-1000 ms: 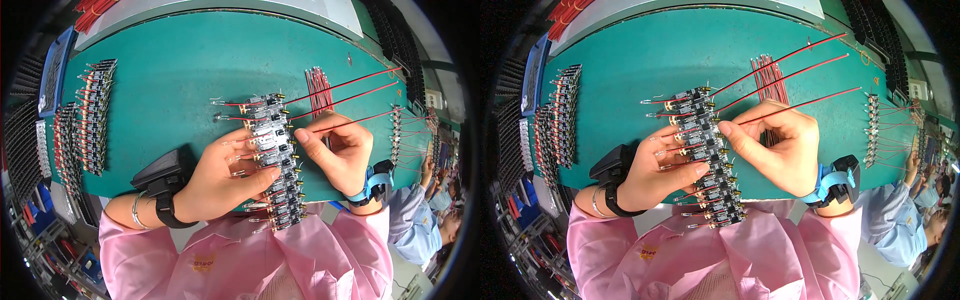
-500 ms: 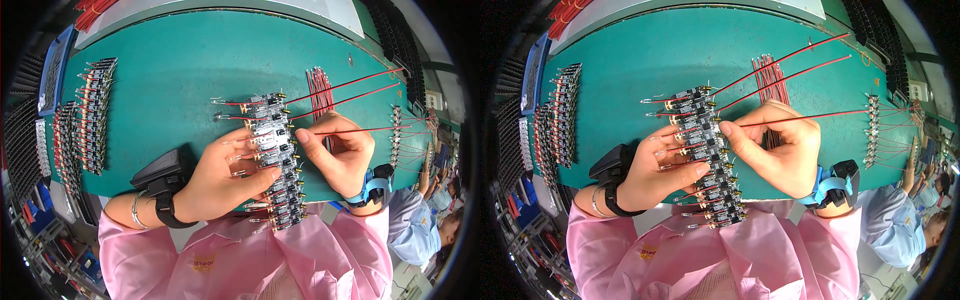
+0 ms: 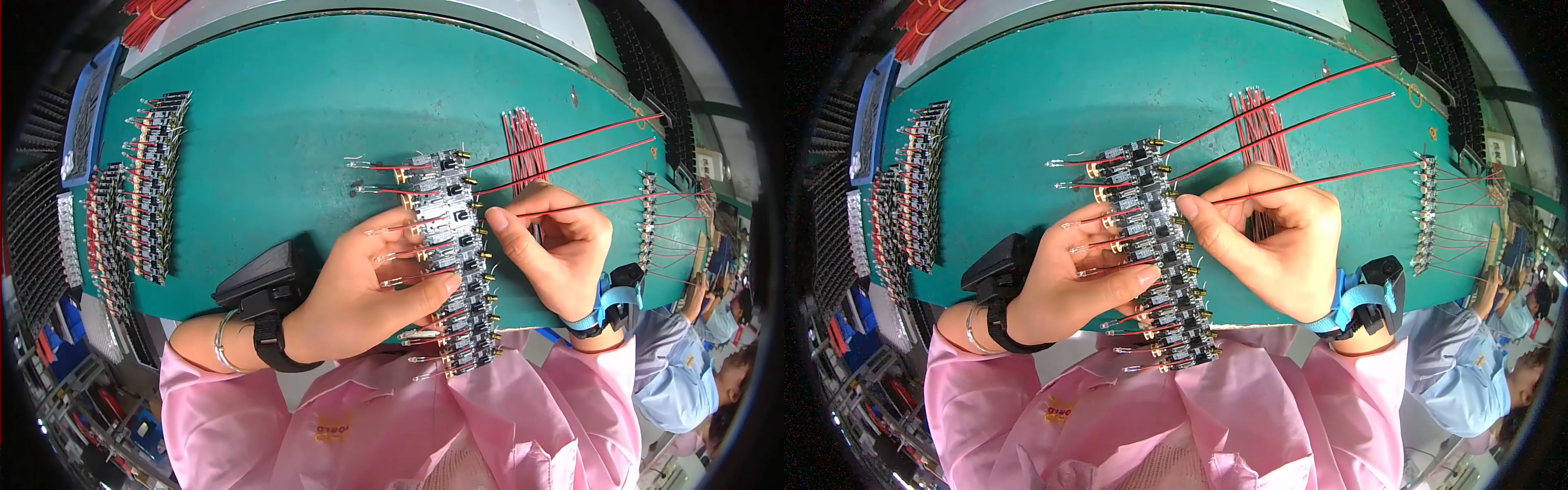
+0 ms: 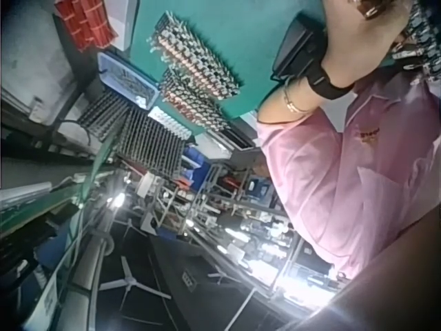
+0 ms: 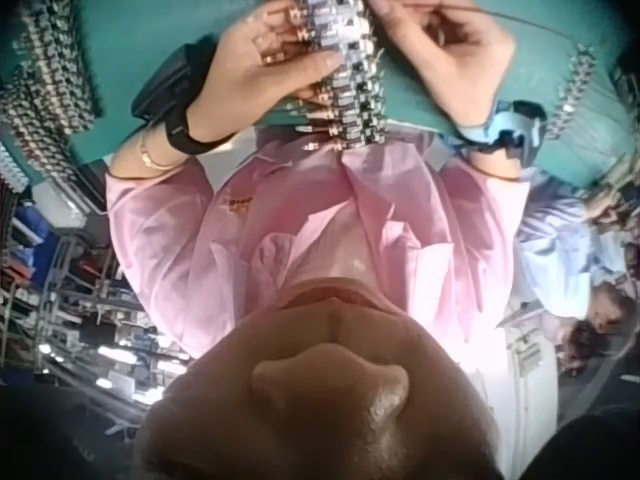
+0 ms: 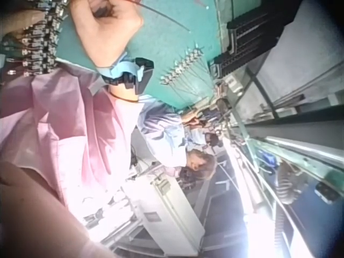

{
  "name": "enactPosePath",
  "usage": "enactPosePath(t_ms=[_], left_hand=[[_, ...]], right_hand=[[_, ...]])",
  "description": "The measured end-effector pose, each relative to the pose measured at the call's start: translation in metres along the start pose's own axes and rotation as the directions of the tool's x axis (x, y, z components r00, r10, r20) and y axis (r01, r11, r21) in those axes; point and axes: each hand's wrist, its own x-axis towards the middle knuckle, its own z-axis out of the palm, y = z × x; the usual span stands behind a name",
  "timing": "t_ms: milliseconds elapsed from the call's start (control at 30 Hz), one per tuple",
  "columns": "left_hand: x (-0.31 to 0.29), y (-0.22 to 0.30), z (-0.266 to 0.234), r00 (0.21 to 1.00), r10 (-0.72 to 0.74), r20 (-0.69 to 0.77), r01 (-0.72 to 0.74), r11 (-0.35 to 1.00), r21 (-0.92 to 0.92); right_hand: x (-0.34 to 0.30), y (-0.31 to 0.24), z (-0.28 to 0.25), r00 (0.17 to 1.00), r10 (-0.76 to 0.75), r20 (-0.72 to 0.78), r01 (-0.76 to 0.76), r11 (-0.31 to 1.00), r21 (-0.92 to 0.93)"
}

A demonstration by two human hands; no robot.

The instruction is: The person picks up a circuit board strip and inserts red wires into it one at a time. After filling the strip with wires, the person sets it down and picks up another strip from a stack.

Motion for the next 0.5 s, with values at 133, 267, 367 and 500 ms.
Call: enactPosePath(t_ms=[133,267,367,500], left_hand=[[-0.0001,0.0012,0.0005,1.0,0.002,-0.002,-0.002,1.0,-0.007],[-0.0002,0.0007,0.0006,1.0,0.003,-0.007,-0.003,1.0,-0.009],[0.0,-0.0001,0.0006,1.0,0.01,-0.013,-0.01,1.0,-0.008],[-0.0004,-0.0005,0.0009,1.0,0.014,-0.015,-0.014,1.0,-0.011]], right_hand=[[0.0001,0.0002,-0.0004,1.0,-0.014,-0.004,0.014,0.999,-0.036],[0.002,0.0022,-0.0003,0.989,-0.147,-0.005,0.145,0.981,-0.127],[0.0023,0.0033,0.0,0.982,-0.19,-0.01,0.183,0.961,-0.207],[0.0007,0.0013,0.0027,0.982,-0.187,-0.039,0.174,0.962,-0.21]])
